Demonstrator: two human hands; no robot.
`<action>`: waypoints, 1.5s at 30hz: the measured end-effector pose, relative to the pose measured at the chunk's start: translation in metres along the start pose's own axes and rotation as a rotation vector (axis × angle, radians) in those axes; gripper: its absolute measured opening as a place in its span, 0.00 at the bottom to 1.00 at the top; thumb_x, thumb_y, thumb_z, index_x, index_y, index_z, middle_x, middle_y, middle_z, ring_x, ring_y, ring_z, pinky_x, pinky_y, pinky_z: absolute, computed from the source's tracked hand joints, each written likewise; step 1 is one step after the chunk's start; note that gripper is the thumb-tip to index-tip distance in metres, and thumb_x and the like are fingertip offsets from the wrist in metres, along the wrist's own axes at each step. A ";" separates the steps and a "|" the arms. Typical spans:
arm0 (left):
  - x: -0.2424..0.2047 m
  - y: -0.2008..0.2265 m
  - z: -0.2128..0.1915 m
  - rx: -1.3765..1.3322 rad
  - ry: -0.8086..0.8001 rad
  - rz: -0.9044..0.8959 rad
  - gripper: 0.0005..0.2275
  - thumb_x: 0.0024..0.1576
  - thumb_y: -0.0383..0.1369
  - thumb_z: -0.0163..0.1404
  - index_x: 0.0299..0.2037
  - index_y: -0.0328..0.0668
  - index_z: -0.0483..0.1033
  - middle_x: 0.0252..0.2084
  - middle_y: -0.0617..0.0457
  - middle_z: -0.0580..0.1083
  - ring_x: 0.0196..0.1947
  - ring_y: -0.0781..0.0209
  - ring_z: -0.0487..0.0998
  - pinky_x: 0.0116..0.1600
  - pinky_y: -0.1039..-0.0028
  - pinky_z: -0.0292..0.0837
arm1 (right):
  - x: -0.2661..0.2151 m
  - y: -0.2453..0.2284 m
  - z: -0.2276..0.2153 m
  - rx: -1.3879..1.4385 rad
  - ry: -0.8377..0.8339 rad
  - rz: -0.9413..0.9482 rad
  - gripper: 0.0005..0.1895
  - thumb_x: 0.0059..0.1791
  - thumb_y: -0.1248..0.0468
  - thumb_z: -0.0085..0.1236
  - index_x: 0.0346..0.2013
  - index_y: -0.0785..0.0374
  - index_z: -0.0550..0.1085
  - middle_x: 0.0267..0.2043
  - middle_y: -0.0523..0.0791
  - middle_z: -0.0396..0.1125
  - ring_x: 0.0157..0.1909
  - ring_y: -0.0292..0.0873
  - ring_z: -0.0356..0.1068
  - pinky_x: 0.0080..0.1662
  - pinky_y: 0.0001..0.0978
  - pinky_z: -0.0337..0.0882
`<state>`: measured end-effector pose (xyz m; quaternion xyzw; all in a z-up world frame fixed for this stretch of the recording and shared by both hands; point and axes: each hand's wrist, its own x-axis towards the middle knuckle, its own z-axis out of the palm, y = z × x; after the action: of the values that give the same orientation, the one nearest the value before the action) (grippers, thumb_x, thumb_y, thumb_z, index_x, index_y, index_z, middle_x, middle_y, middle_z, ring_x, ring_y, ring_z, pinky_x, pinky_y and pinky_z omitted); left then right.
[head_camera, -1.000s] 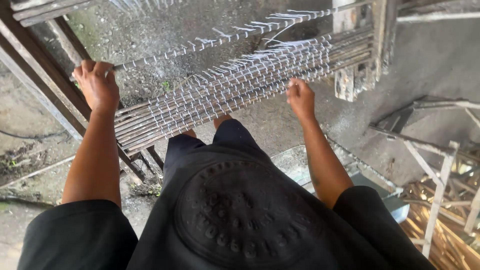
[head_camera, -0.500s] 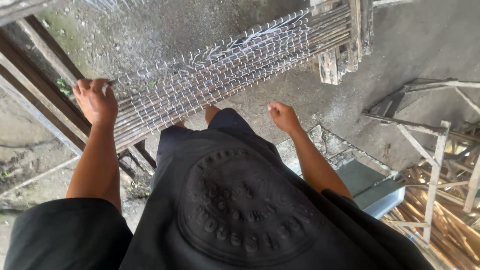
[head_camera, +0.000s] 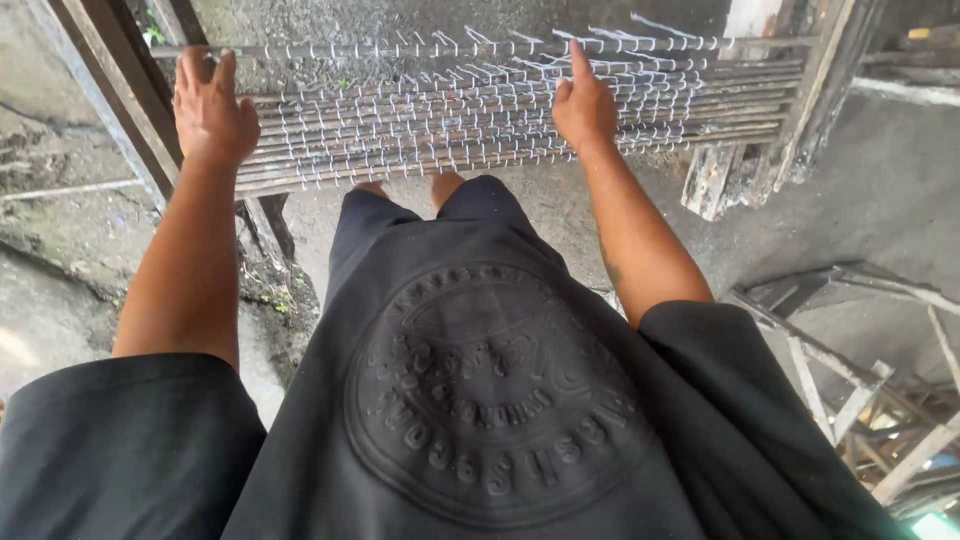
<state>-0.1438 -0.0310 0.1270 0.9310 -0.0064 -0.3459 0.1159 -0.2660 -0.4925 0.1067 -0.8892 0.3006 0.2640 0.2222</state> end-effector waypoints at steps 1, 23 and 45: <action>0.004 -0.004 0.003 0.101 0.003 0.059 0.29 0.60 0.20 0.49 0.73 0.43 0.57 0.69 0.35 0.49 0.69 0.38 0.49 0.70 0.47 0.53 | 0.003 -0.001 0.003 -0.035 0.001 -0.045 0.31 0.60 0.60 0.47 0.77 0.43 0.50 0.23 0.35 0.56 0.20 0.33 0.51 0.22 0.28 0.52; 0.010 0.025 -0.030 0.337 -0.460 -0.070 0.41 0.58 0.15 0.38 0.80 0.50 0.29 0.76 0.44 0.24 0.75 0.44 0.27 0.60 0.44 0.73 | 0.025 0.018 -0.004 -0.078 0.026 -0.398 0.31 0.59 0.64 0.54 0.74 0.38 0.57 0.28 0.36 0.59 0.24 0.35 0.55 0.25 0.29 0.58; 0.010 0.029 -0.036 0.268 -0.481 -0.083 0.45 0.53 0.12 0.39 0.80 0.50 0.30 0.76 0.45 0.23 0.75 0.46 0.25 0.62 0.46 0.69 | 0.032 0.030 0.001 -0.063 0.080 -0.356 0.28 0.58 0.63 0.55 0.73 0.45 0.62 0.24 0.34 0.57 0.21 0.33 0.51 0.22 0.27 0.52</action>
<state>-0.1107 -0.0524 0.1535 0.8287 -0.0414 -0.5575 -0.0274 -0.2642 -0.5267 0.0794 -0.9446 0.1384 0.1944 0.2252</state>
